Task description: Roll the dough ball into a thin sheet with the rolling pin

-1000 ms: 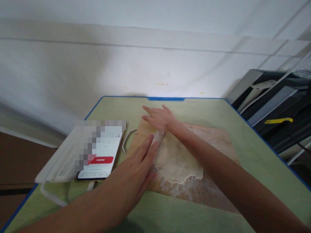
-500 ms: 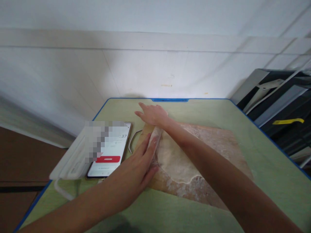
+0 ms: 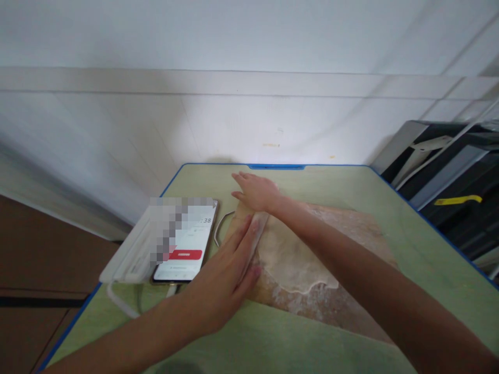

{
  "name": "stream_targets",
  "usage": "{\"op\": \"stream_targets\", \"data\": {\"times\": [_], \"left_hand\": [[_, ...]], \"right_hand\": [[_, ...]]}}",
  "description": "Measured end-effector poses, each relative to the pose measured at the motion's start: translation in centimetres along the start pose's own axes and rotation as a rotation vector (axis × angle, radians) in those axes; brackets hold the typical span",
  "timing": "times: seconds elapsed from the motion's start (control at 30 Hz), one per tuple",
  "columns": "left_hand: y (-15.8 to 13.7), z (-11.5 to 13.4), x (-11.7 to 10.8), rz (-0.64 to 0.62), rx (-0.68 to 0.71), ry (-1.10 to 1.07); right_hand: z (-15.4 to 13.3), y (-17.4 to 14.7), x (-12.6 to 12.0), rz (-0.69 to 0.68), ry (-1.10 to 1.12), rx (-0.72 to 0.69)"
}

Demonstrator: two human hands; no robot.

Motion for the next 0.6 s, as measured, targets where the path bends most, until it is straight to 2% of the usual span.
{"op": "stream_targets", "data": {"times": [0.13,0.33,0.43,0.6], "left_hand": [[-0.1,1.6,0.6,-0.077,0.103,0.051],[-0.2,4.0,2.0,-0.170,0.265,0.214],[0.0,4.0,2.1,-0.174,0.263,0.224],[-0.2,2.5,0.9,-0.124,0.162,0.191]], "right_hand": [[2.7,-3.6,-0.8,0.024,-0.056,0.052],[5.5,-9.5,-1.7,0.046,-0.115,0.022],[5.7,-9.7,-1.7,0.053,-0.118,0.043],[4.2,-6.3,-0.4,-0.008,-0.080,0.038]]}}
Point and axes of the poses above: each hand's wrist, its own y-axis towards the middle knuckle, its own x-axis out of the palm, z = x × y, the point moved 8 cm from there along y, towards the middle knuckle, and after that the axes turned 14 degrees about x, right-handed, at the moved point
